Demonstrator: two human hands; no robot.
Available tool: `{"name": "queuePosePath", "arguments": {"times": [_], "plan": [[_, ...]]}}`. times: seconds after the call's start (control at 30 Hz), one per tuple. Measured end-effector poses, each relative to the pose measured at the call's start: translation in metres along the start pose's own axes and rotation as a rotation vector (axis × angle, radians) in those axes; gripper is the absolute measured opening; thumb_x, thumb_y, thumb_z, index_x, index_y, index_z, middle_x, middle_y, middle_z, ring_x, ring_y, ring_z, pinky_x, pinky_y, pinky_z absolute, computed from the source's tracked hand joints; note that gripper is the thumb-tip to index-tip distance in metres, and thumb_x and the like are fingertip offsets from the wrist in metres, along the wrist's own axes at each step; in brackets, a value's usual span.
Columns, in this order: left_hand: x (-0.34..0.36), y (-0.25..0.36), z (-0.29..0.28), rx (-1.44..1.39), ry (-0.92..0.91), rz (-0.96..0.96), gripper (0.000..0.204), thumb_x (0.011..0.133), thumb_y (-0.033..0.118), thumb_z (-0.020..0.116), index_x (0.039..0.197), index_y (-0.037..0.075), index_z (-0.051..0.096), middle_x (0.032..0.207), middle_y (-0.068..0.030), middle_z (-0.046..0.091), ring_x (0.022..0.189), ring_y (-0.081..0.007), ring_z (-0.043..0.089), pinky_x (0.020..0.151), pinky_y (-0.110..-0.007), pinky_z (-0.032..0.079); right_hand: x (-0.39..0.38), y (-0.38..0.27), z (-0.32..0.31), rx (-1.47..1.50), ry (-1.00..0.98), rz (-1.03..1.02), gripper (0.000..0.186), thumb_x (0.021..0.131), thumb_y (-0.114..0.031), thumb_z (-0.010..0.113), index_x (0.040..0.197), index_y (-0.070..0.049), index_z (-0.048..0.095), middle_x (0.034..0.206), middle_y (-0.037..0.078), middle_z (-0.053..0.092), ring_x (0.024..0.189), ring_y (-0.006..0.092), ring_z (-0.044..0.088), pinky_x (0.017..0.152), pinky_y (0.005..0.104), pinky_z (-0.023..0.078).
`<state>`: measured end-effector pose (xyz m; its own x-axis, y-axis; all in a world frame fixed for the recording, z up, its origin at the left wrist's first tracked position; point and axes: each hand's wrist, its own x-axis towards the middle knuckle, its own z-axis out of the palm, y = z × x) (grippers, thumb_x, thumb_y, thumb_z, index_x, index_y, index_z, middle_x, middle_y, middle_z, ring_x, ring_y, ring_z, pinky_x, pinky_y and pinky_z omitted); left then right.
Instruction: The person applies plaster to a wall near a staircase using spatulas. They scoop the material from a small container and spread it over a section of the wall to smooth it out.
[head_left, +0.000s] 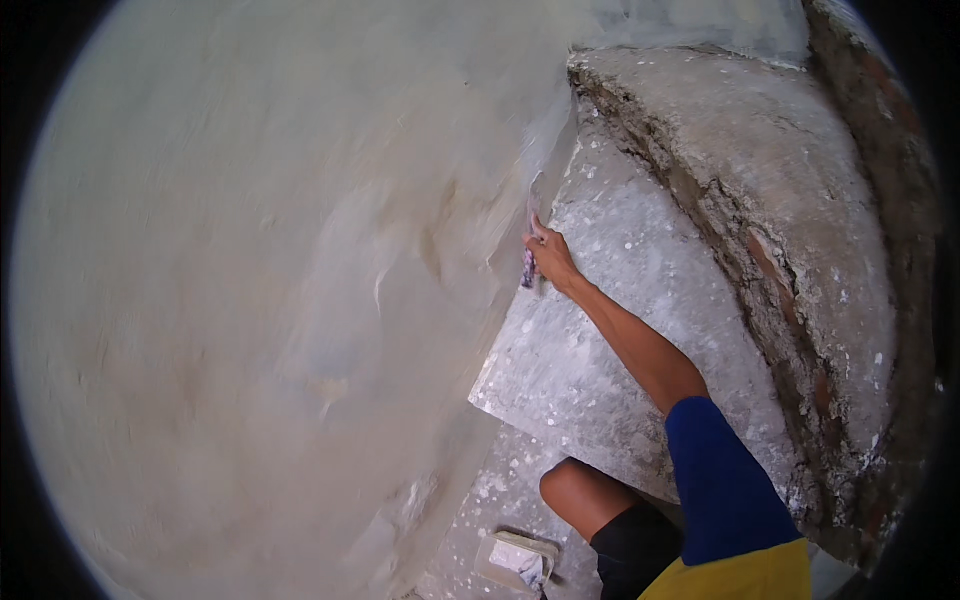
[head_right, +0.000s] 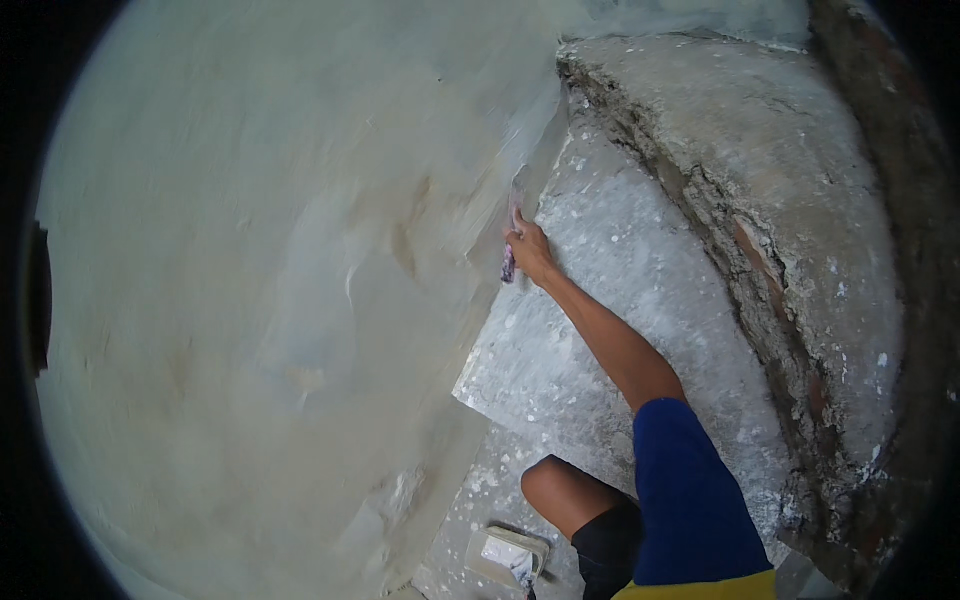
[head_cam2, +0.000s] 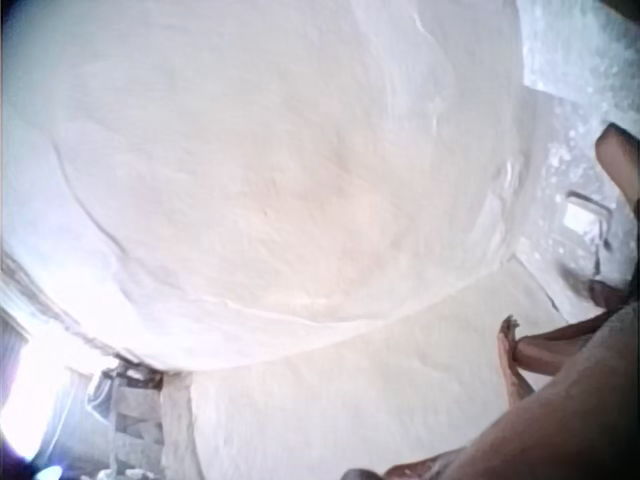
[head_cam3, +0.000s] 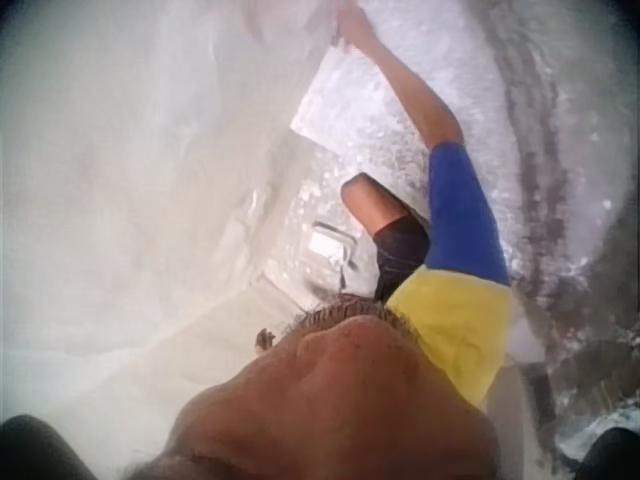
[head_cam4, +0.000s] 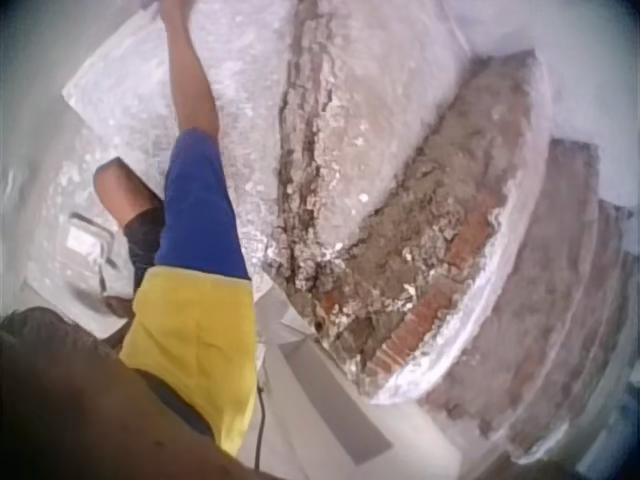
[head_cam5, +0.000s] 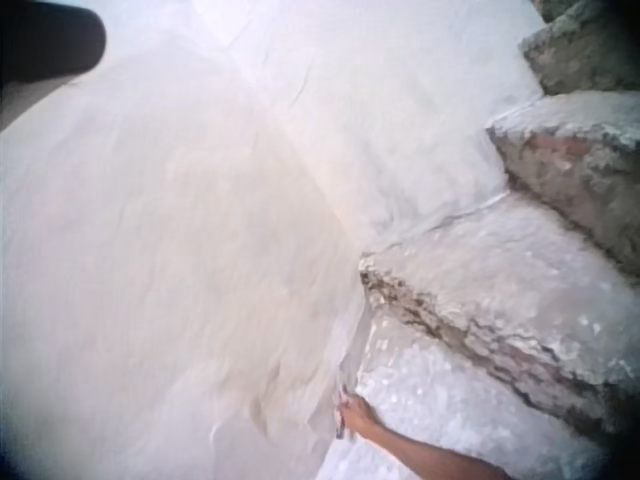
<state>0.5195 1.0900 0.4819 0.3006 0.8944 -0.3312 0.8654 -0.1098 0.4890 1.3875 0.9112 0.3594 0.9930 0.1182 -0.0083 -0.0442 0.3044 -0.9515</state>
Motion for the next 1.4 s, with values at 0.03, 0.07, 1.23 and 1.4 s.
{"name": "queuePosePath", "arguments": {"times": [0.03, 0.07, 1.23, 1.4], "plan": [[0.005, -0.001, 0.000, -0.011, -0.007, 0.004, 0.029, 0.094, 0.009, 0.060, 0.121, -0.001, 0.056, 0.109, -0.0169, 0.064, 0.100, -0.0246, 0.061, 0.088, -0.036, 0.049, 0.001, 0.004, -0.016, -0.097, -0.003, -0.050, 0.057, 0.093, -0.021, 0.058, 0.146, -0.010, 0.038, 0.076, 0.004, 0.055, 0.064, 0.0119, 0.056, 0.054, 0.0285, 0.050], [0.005, -0.003, -0.001, -0.016, -0.007, 0.002, 0.030, 0.093, 0.009, 0.060, 0.121, -0.001, 0.056, 0.109, -0.0169, 0.064, 0.100, -0.0246, 0.061, 0.088, -0.036, 0.049, -0.004, 0.004, -0.023, -0.143, -0.008, -0.069, 0.056, 0.093, -0.022, 0.057, 0.145, -0.009, 0.041, 0.078, 0.006, 0.057, 0.067, 0.0137, 0.058, 0.058, 0.0292, 0.052], [0.004, -0.034, -0.015, 0.047, -0.008, -0.060, 0.036, 0.094, 0.020, 0.063, 0.123, 0.000, 0.054, 0.097, -0.0092, 0.064, 0.090, -0.0171, 0.059, 0.082, -0.032, 0.048, 0.001, -0.075, -0.067, -0.370, -0.043, -0.051, 0.049, 0.085, -0.023, 0.051, 0.129, -0.004, 0.060, 0.071, 0.004, 0.058, 0.059, 0.0152, 0.055, 0.061, 0.0305, 0.052], [-0.003, -0.021, -0.006, -0.082, 0.028, 0.077, 0.036, 0.097, 0.020, 0.060, 0.123, -0.002, 0.052, 0.094, -0.0082, 0.062, 0.087, -0.0166, 0.056, 0.082, -0.031, 0.048, -0.014, -0.085, -0.077, -0.323, -0.077, 0.001, 0.046, 0.085, -0.021, 0.051, 0.126, -0.003, 0.063, 0.074, 0.003, 0.056, 0.058, 0.0147, 0.054, 0.058, 0.0292, 0.050]]}}
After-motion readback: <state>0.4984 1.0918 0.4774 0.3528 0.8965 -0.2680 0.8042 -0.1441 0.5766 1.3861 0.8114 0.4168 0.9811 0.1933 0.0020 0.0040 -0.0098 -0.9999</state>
